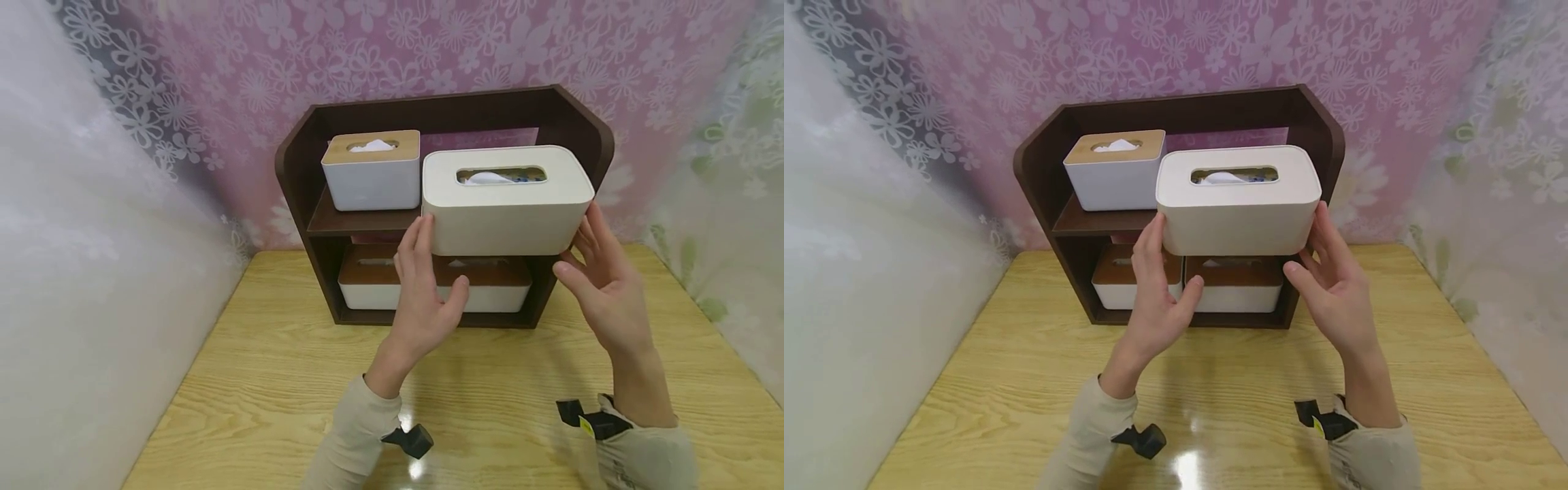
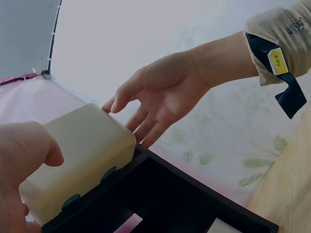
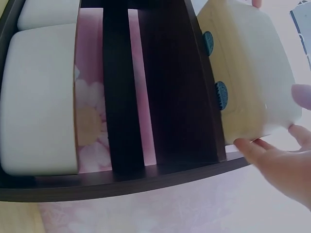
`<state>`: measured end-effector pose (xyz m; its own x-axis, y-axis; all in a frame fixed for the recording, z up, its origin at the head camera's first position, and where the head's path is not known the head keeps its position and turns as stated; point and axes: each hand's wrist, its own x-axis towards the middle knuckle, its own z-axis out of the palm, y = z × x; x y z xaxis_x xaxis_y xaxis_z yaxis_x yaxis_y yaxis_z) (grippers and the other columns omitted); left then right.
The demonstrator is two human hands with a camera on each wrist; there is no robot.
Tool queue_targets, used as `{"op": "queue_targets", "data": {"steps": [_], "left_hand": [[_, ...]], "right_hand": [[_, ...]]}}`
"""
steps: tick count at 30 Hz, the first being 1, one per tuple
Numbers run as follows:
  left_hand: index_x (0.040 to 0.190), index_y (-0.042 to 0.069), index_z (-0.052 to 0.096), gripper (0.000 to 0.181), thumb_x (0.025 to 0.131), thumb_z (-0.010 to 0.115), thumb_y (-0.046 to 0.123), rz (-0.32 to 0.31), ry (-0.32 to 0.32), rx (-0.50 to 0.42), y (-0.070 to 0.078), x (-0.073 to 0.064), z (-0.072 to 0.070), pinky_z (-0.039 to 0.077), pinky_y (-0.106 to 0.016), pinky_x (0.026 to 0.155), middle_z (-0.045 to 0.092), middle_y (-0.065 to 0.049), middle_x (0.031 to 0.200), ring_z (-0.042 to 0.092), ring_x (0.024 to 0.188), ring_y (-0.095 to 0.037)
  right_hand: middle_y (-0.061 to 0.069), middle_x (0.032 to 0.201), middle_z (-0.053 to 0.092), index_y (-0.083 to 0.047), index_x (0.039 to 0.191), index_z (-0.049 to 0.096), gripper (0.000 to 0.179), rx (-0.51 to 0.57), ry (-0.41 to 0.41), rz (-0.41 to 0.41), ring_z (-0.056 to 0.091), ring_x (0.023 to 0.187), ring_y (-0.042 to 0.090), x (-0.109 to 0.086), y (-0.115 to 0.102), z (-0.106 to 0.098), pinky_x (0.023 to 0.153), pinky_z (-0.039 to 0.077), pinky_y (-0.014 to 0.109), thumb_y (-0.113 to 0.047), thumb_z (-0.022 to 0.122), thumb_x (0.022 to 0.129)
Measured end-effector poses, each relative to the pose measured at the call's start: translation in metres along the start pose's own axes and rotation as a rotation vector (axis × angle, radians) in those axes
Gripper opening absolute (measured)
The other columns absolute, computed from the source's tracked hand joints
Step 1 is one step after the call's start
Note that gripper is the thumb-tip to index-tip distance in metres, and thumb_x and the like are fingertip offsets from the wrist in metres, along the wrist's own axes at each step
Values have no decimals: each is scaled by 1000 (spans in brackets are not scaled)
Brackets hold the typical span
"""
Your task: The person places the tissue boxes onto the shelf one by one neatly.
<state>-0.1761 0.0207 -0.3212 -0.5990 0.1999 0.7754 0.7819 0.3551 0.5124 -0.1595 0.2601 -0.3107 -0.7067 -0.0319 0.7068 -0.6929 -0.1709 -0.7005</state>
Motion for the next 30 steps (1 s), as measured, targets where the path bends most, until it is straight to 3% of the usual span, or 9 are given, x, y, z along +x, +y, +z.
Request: {"op": "queue_targets", "data": {"steps": [5, 12, 16, 24, 30], "left_hand": [[160, 13, 6, 89, 89, 60, 6, -51, 0, 25, 4, 3, -1, 32, -45, 106, 9, -11, 160, 23, 135, -30], [161, 11, 10, 88, 88, 59, 3, -39, 41, 66, 4, 8, -2, 33, -44, 103, 18, -16, 154, 26, 130, -31], [160, 8, 13, 87, 88, 60, 1, -27, 52, 85, 5, 10, -1, 33, -43, 102, 21, -18, 151, 28, 128, -31], [158, 3, 20, 79, 88, 58, 0, -17, 60, 117, 4, 14, -5, 37, -41, 104, 26, -19, 150, 32, 131, -31], [156, 0, 23, 74, 91, 56, 0, -48, -21, 63, 2, 20, -7, 35, -41, 111, 24, -19, 156, 27, 141, -29]], "right_hand": [[15, 157, 36, -7, 154, 33, 76, -121, 29, 7, 41, 140, 20, 3, -2, 0, 103, 42, 19, 24, 51, 87], [10, 154, 41, -14, 154, 36, 81, -453, 57, 23, 46, 134, 15, 6, -12, 5, 101, 42, 16, 22, 57, 85], [2, 146, 45, -14, 151, 43, 76, -581, 111, 26, 47, 129, 14, 4, -17, 12, 99, 44, 15, 19, 59, 85], [5, 143, 48, -13, 149, 45, 72, -626, 105, -7, 51, 125, 10, 5, -20, 18, 97, 44, 13, 17, 60, 86], [11, 152, 43, -14, 152, 40, 65, -630, 66, 88, 46, 135, 12, 11, -20, 16, 102, 40, 14, 5, 60, 93]]}}
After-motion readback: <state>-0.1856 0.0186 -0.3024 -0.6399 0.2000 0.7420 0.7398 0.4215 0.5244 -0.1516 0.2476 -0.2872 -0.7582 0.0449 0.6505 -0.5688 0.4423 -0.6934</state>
